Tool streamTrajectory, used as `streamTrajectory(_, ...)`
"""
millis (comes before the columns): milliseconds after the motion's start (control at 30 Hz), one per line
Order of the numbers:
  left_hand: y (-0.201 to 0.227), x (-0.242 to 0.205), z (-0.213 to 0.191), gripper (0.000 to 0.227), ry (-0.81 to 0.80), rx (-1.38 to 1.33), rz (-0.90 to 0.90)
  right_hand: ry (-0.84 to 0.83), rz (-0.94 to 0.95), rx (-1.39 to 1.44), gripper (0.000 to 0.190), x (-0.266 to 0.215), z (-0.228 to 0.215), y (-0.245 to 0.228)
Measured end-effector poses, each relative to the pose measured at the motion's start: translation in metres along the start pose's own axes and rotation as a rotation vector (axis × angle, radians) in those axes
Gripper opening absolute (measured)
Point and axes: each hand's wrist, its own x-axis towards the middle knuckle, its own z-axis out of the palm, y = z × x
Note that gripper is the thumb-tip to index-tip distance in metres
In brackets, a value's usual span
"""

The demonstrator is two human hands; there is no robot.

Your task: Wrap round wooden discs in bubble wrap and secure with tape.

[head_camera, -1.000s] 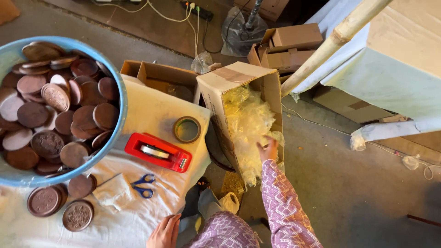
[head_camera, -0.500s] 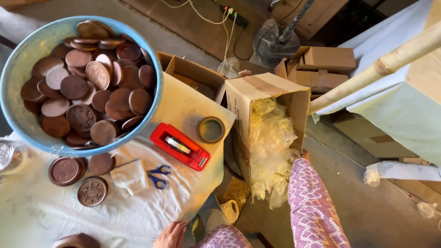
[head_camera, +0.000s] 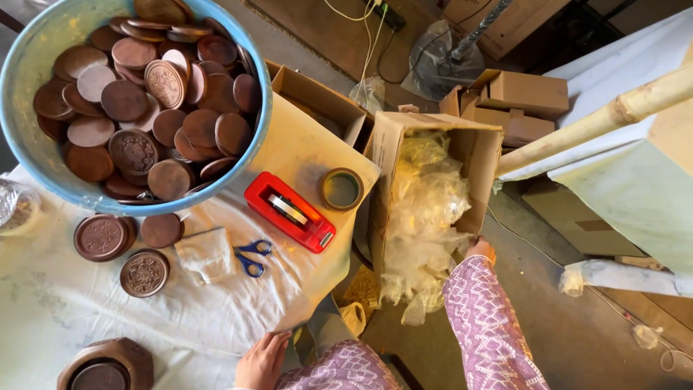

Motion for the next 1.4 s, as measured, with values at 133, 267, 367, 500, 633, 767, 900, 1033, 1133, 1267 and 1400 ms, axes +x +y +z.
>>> streamTrajectory(133, 0.025, 0.007, -0.021, 0.024, 0.001, -0.015, -0.012, 0.054, -0.086, -0.099, 0.045, -0.017, -0.012, 0.002)
streamTrajectory(267, 0.039, 0.012, -0.025, 0.022, -0.001, -0.062, 0.034, 0.023, -0.059, -0.05, 0.048, -0.024, 0.028, 0.022)
streamTrajectory(367, 0.043, 0.014, -0.021, 0.021, -0.009, -0.082, 0.078, -0.025, -0.029, -0.042, 0.053, -0.039, 0.048, 0.029)
streamTrajectory(500, 0.049, 0.012, -0.01, 0.018, -0.036, -0.08, 0.124, 0.014, 0.054, 0.189, 0.049, -0.087, 0.011, -0.011)
streamTrajectory(633, 0.051, 0.016, -0.015, 0.017, -0.059, -0.036, 0.116, -0.05, 0.186, 0.155, 0.053, -0.074, -0.008, -0.002)
streamTrajectory(767, 0.053, 0.016, -0.023, 0.019, -0.031, -0.022, 0.105, -0.162, -0.027, 0.086, 0.062, -0.087, -0.061, -0.014)
streamTrajectory(900, 0.053, 0.016, -0.027, 0.021, 0.007, -0.018, 0.101, 0.129, -0.29, 0.239, 0.059, -0.1, -0.087, -0.091)
streamTrajectory(1033, 0.054, 0.016, -0.019, 0.021, 0.005, -0.009, 0.115, 0.362, -0.606, 0.23, 0.069, -0.065, -0.037, -0.133)
streamTrajectory(1133, 0.039, 0.012, -0.004, 0.021, -0.026, 0.008, 0.112, -0.058, -0.422, -0.075, 0.058, -0.042, 0.068, -0.123)
streamTrajectory(1267, 0.031, 0.01, 0.013, 0.022, -0.007, -0.006, 0.102, -0.109, -0.525, -0.237, 0.077, -0.014, 0.157, -0.089)
streamTrajectory(1400, 0.042, 0.009, 0.007, 0.022, -0.038, 0.001, 0.05, -0.173, -0.443, -0.178, 0.084, -0.03, 0.102, -0.115)
